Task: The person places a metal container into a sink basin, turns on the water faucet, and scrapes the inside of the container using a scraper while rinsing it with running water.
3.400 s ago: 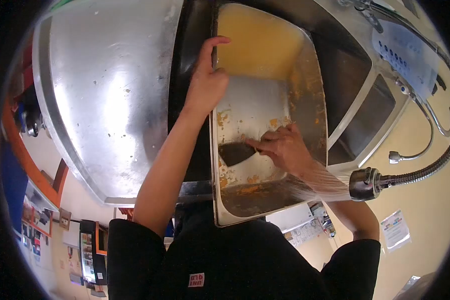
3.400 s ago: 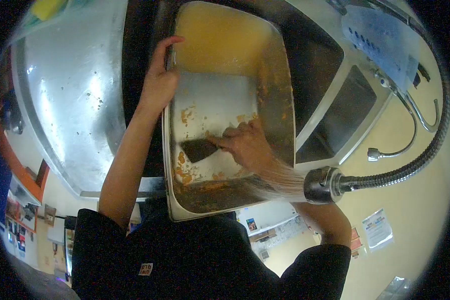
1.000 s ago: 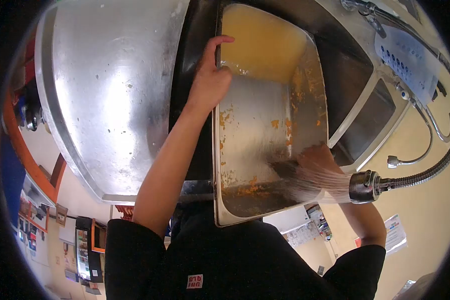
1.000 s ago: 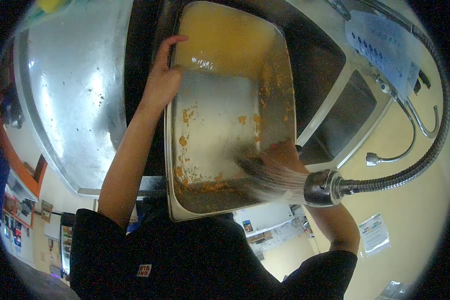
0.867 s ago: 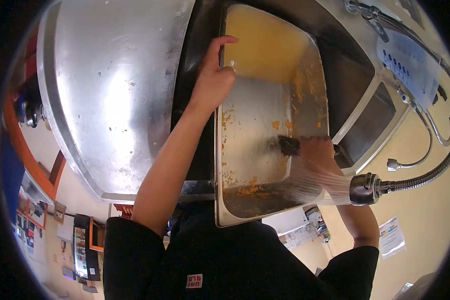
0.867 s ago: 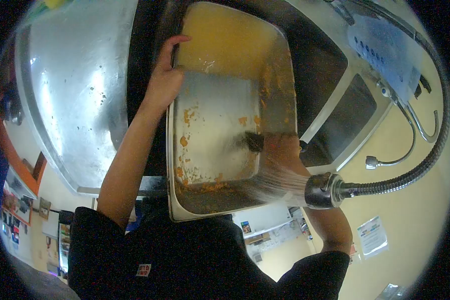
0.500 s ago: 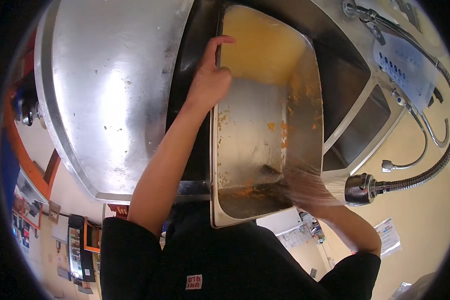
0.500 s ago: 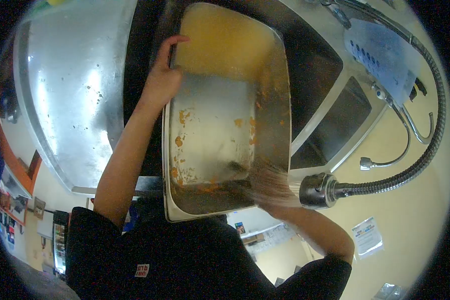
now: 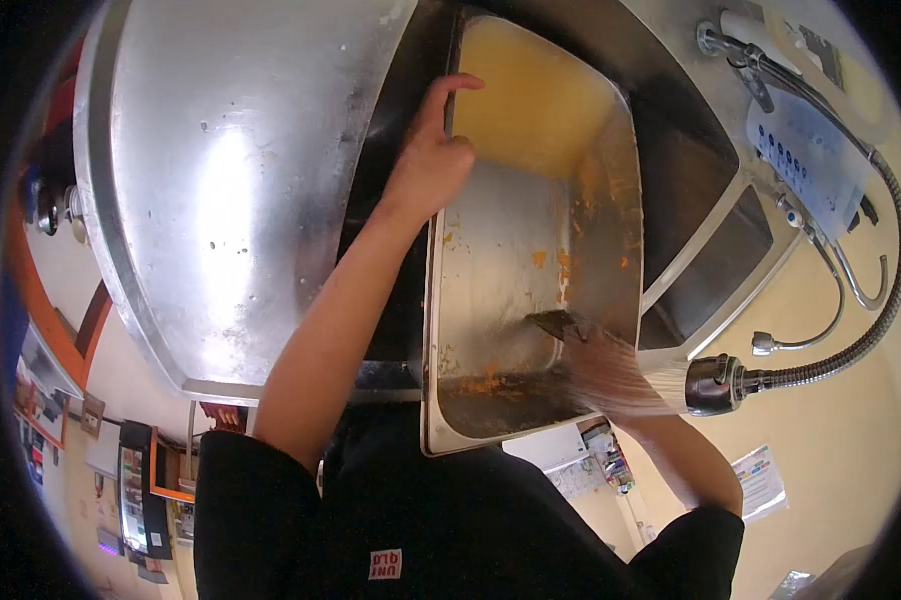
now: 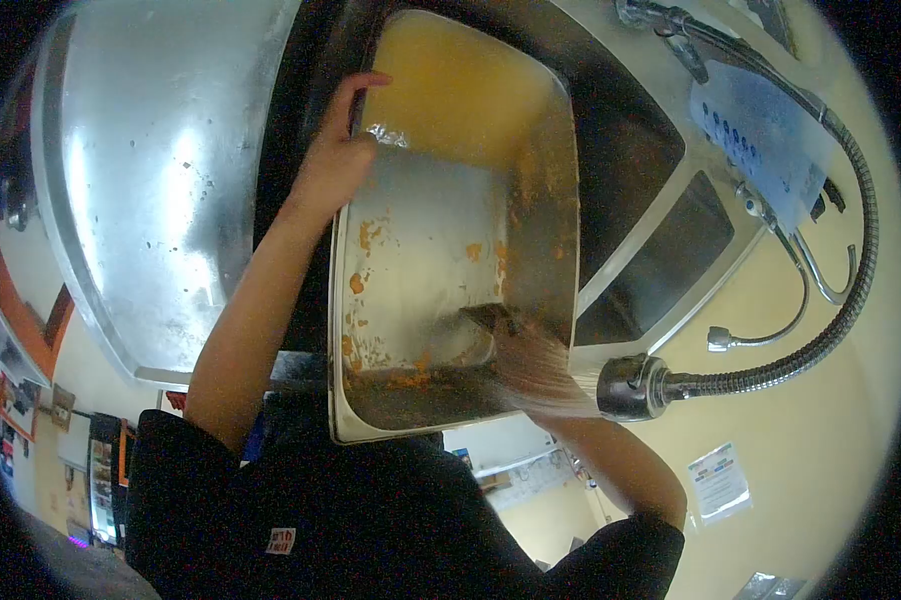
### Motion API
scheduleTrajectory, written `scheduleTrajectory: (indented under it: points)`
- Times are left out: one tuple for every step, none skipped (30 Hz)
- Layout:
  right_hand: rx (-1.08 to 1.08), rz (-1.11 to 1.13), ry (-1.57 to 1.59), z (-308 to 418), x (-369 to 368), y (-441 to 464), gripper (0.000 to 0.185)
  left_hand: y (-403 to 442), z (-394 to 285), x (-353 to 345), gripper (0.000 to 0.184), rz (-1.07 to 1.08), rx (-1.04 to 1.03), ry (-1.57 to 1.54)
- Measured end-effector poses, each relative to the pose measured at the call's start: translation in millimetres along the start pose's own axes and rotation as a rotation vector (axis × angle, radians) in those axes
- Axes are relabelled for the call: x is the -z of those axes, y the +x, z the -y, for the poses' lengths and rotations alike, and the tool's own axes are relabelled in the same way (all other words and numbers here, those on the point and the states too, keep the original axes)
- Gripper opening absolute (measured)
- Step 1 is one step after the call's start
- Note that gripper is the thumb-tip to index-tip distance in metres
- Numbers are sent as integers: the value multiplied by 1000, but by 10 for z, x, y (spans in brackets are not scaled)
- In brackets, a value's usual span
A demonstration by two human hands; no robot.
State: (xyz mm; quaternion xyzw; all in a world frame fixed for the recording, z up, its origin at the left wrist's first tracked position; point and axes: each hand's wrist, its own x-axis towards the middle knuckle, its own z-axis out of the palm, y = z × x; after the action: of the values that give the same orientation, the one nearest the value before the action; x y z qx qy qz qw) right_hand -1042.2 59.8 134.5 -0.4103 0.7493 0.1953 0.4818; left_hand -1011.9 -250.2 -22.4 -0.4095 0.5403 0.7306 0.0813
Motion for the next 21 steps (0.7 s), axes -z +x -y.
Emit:
scheduleTrajectory:
  points:
    - [27,1,-73,-10,23,-2,54,0,-14,-1,70,39,46,-12]
    - [54,0,-145,-15,57,2,55,3,-9,-15,68,16,24,-1]
    - [-10,80,-187,-28,97,74,57,3,-1,-26,65,-9,2,11]
    - [-74,160,-229,-31,147,168,59,7,7,-36,62,-35,-21,23]
    - [-134,186,-169,-36,174,279,60,16,29,-42,62,-38,-65,20]
    - [-192,212,-109,-39,201,401,60,34,68,-44,62,-44,-110,18]
    - [-246,238,-49,-40,219,471,61,48,110,-42,62,-53,-153,17]
    - [-209,140,-123,-84,80,511,61,67,160,-47,63,-61,-180,21]
    - [-200,165,-79,-121,-20,541,60,95,210,-59,63,-68,-209,25]
    - [-193,192,-35,-128,-57,567,59,105,209,-63,63,-73,-238,27]
    - [-187,219,9,-146,-70,574,58,109,210,-65,63,-77,-245,36]
    - [-122,234,49,-155,-57,516,57,114,211,-63,63,-84,-253,44]
    - [-55,251,89,-125,-1,403,56,107,210,-60,63,-90,-258,53]
    - [10,271,131,-87,86,329,55,85,187,-52,63,-90,-229,52]
    - [4,305,174,-44,199,314,54,60,157,-51,63,-86,-199,50]
    - [-6,339,218,37,354,317,53,40,118,-58,63,-79,-169,47]
    - [-18,371,261,72,431,311,52,33,83,-64,63,-65,-129,37]
    - [33,224,231,-29,221,296,51,32,48,-57,64,-52,-89,27]
    - [88,77,199,-208,-171,295,51,33,27,-52,64,-43,-50,19]
    - [61,50,210,-223,-210,350,50,28,18,-52,64,-50,-59,22]
    - [35,22,222,-239,-248,406,49,17,10,-52,64,-57,-68,25]
